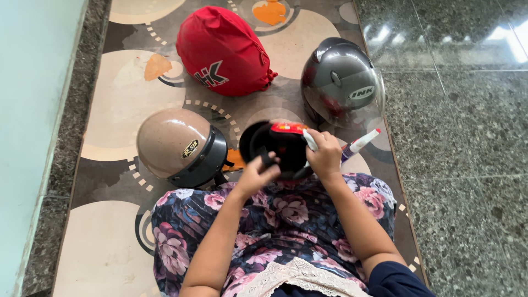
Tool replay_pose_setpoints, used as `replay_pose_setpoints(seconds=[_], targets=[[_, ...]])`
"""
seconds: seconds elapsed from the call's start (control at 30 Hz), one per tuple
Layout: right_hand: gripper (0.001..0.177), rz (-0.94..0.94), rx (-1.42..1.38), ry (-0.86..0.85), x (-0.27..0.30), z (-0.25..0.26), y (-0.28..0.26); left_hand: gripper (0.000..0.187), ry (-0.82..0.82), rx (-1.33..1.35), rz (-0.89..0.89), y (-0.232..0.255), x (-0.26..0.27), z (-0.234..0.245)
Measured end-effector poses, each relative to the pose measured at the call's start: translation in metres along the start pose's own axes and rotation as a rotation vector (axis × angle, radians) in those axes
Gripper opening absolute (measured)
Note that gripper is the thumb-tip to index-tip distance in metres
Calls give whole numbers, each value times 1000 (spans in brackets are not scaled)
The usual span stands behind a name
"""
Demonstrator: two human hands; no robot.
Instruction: The person sits on the floor and wipes two motorcycle helmets with a white cloth. They first clean a red helmet with a cartoon design, then switch to a beige helmet, using a spray bottle to apply cleaner before wiping.
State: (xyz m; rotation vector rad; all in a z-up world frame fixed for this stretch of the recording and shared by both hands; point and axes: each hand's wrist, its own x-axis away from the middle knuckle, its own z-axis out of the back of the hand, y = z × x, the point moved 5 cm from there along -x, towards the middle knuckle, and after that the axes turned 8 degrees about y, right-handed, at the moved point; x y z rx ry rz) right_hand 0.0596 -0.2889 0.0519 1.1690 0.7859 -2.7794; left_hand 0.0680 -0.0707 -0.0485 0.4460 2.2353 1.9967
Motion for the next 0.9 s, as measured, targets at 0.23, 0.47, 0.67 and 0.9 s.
replay_pose_setpoints(seconds=[0.23,0.47,0.67,0.9], targets=[[42,170,86,117,4,-7,-13,55,428,162,180,-46,-22,17],[40,285,60,202,6,9,-36,65,304,517,220,-11,-13,18],[37,526,-72,171,16,22,-67,55,15,1007,307,18,-4,2],[40,421,-112,52,8,35,-64,40,-53,887,217,19,5,3]])
